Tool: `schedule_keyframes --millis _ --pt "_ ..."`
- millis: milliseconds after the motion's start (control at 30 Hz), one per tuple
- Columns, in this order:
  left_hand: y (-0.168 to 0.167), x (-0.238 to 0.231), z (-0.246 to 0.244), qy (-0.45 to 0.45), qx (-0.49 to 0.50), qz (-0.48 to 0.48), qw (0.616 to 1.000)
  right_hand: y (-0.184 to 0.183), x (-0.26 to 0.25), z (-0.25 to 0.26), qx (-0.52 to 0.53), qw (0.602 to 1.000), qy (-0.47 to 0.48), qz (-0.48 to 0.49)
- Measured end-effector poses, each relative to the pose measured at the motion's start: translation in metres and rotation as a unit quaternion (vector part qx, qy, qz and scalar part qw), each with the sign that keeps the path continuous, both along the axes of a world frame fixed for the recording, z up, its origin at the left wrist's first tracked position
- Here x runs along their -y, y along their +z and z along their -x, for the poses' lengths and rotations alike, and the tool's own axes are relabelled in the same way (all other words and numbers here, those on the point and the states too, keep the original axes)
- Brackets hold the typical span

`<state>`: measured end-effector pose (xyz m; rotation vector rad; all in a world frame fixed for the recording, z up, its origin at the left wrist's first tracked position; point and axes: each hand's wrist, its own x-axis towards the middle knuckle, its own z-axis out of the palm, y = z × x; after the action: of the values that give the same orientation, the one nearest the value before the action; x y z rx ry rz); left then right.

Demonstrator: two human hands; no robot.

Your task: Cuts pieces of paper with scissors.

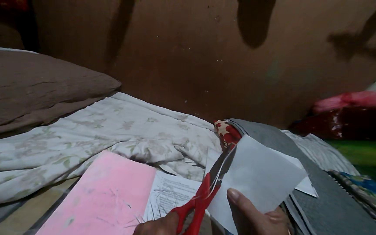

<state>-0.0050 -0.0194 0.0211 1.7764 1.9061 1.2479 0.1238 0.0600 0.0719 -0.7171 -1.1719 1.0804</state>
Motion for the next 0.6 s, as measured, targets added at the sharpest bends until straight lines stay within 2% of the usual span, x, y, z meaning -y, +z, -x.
schedule_keyframes --millis 600 --pt "0.0027 0.0014 0.0032 0.009 0.003 -0.002 1.000 -0.0046 0.0013 0.0038 0.001 1.000 0.020 0.000"
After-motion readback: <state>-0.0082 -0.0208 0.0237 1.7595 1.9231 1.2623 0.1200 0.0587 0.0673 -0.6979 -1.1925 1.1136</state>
